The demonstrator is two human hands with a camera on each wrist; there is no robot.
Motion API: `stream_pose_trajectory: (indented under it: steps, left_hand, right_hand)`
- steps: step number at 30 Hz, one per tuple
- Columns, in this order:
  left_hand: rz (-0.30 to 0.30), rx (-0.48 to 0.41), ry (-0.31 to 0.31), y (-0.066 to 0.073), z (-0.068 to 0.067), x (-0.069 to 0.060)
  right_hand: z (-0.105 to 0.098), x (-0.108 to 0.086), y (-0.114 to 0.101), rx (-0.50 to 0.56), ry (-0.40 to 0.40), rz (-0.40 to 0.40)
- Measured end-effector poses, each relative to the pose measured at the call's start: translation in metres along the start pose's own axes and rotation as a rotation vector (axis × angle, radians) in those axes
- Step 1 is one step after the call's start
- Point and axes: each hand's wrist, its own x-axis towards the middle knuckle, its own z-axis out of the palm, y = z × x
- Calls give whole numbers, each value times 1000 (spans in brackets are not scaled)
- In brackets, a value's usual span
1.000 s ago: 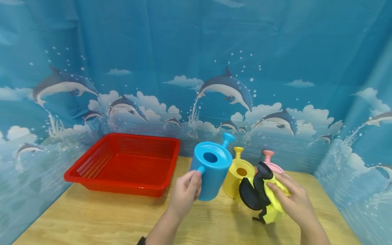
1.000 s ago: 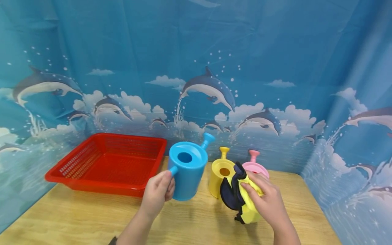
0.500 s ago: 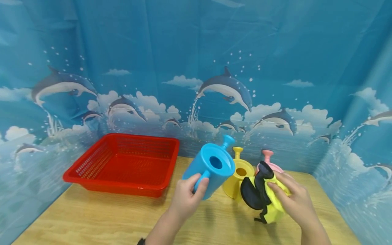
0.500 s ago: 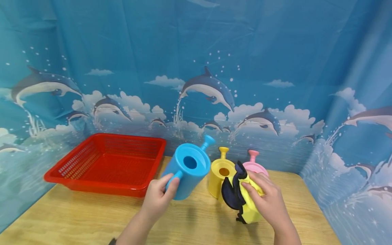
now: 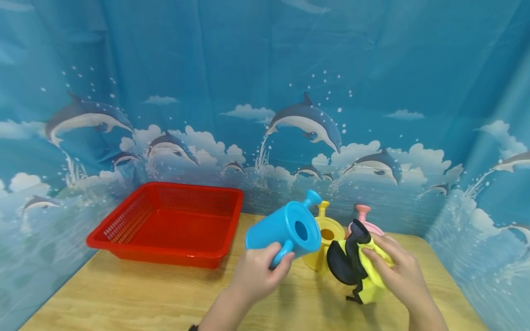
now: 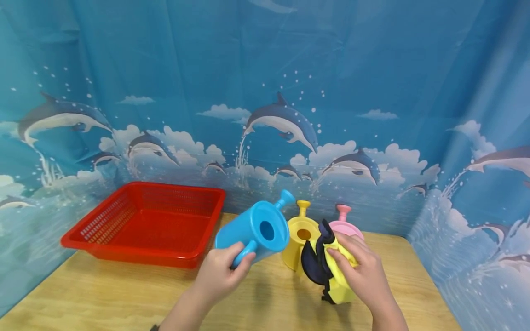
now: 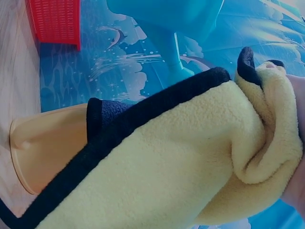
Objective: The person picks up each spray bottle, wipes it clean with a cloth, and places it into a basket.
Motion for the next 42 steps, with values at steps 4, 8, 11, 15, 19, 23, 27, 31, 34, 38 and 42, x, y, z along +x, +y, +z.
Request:
stream_pose_trajectory:
  steps: [4,8,11,15,19,23,27,31,34,38,42]
  left_hand:
    - [33,61,-15,1,1,0]
    - [72,122,-27,0,2,0]
    - [110,176,-37,-1,3,0]
    - [161,267,-39,-2,3,-1]
    - [182,332,-41,-2,3,-1]
    - [202,343,-28,-3,3,0]
    - [268,341,7,-6,4,1]
    - [316,316,7,-8,3,1]
    - [356,307,10,-8,3,0]
    - [414,342,4,-7,2,0]
    - [451,368,-17,-5,1,0]
  right_hand:
    - [0,-1,0,-4,0,-1]
    - [0,-1,1,10,-1,-19]
    - [1,-1,3,23,1,-36]
    - [1,-1,5,24,4,-54]
    - [2,-1,5,26,2,-71]
    - [3,-1,6,40,3,-90]
    - [3,0,5,39,-9,-90]
    - [1,0,1,24,-49,-71]
    - [0,1,-1,1,-73,-57]
    - [1,4,-11,-72,-62,-46]
    - [5,6,-35,-187,-13,12]
